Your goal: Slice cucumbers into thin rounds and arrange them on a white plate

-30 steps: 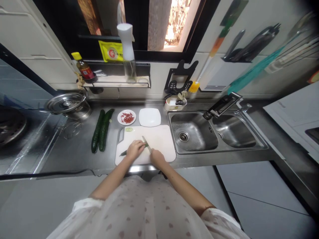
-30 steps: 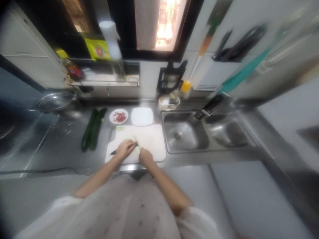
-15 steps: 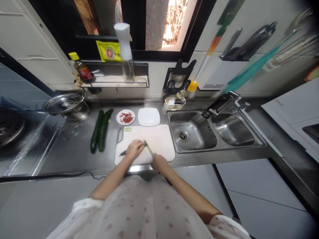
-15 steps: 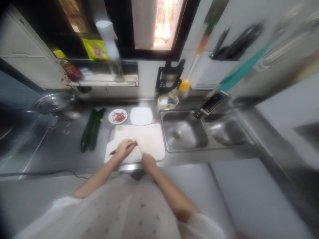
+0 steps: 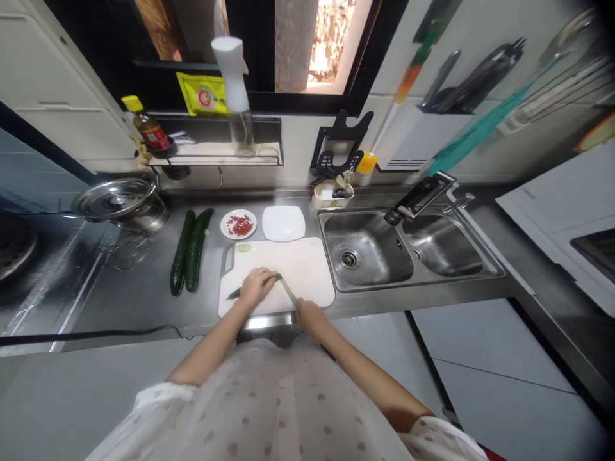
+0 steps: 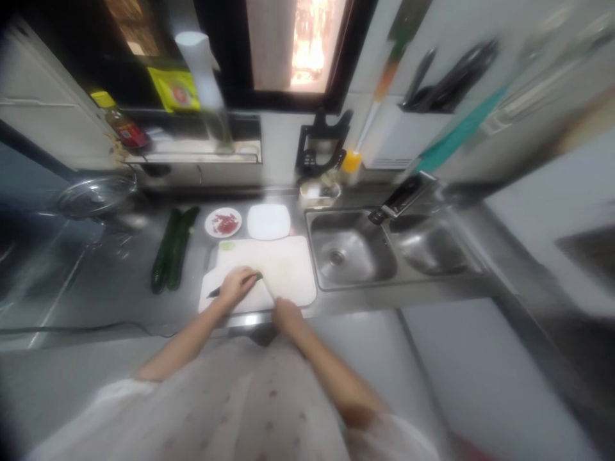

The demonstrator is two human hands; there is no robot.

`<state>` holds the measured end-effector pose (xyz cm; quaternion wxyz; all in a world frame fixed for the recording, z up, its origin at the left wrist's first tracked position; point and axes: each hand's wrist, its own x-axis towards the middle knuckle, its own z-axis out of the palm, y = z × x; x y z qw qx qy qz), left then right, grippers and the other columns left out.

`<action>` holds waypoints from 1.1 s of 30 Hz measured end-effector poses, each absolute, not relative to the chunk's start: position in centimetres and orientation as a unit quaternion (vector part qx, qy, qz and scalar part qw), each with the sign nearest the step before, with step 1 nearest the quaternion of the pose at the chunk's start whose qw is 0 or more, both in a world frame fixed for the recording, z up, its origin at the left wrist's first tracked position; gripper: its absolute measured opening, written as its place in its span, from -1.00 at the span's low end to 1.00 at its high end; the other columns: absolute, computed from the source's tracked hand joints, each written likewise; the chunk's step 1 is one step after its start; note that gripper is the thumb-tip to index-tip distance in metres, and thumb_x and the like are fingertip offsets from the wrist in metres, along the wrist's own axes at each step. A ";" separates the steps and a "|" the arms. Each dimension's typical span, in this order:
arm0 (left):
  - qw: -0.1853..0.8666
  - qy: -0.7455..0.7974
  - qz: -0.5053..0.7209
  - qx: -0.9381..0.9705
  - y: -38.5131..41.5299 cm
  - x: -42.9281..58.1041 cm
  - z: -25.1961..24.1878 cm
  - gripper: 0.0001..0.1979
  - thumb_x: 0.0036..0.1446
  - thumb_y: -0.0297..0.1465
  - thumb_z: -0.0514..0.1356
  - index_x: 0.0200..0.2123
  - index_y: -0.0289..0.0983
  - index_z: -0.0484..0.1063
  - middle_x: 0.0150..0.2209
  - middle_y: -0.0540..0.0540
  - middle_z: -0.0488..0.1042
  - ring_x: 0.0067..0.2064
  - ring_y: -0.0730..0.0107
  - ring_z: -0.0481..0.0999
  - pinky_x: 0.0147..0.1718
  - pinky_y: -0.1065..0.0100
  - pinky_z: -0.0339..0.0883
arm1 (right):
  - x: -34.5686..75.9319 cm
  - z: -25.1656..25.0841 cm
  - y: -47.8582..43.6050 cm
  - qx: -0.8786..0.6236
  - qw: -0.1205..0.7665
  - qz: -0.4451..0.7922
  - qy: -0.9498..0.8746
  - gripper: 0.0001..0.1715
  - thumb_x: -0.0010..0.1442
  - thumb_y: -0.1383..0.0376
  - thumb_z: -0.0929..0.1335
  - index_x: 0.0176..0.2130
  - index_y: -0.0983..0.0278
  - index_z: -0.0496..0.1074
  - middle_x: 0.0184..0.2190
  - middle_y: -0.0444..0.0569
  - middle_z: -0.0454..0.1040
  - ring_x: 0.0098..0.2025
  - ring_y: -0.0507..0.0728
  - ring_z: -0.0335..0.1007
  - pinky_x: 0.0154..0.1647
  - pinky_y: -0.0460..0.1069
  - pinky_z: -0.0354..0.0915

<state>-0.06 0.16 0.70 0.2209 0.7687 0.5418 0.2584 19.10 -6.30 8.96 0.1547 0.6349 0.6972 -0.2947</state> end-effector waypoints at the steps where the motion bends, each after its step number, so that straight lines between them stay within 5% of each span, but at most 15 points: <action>1: 0.220 0.543 0.259 0.768 0.1 0.0 0.7 -0.79 0.23 -0.33 0.14 -0.16 -0.15 0.56 -0.20 -0.06 0.53 -0.12 0.32 0.43 -0.10 0.30 0.32 | 19.2 9.0 -6.4 0.635 0.156 -0.296 0.697 -0.68 0.28 0.45 0.18 -0.02 0.42 0.38 -0.18 0.20 0.52 -0.07 0.18 0.45 -0.18 -0.06 0.23; 33: 0.182 0.556 0.207 0.785 -0.2 0.1 1.7 -0.76 0.25 -0.31 0.10 -0.11 -0.16 0.53 -0.18 -0.08 0.52 -0.12 0.29 0.42 -0.15 0.31 0.30 | 16.2 7.4 0.6 0.642 0.058 -0.289 0.708 -0.62 0.31 0.38 0.16 0.03 0.41 0.38 -0.10 0.19 0.51 -0.07 0.16 0.45 -0.13 -0.06 0.25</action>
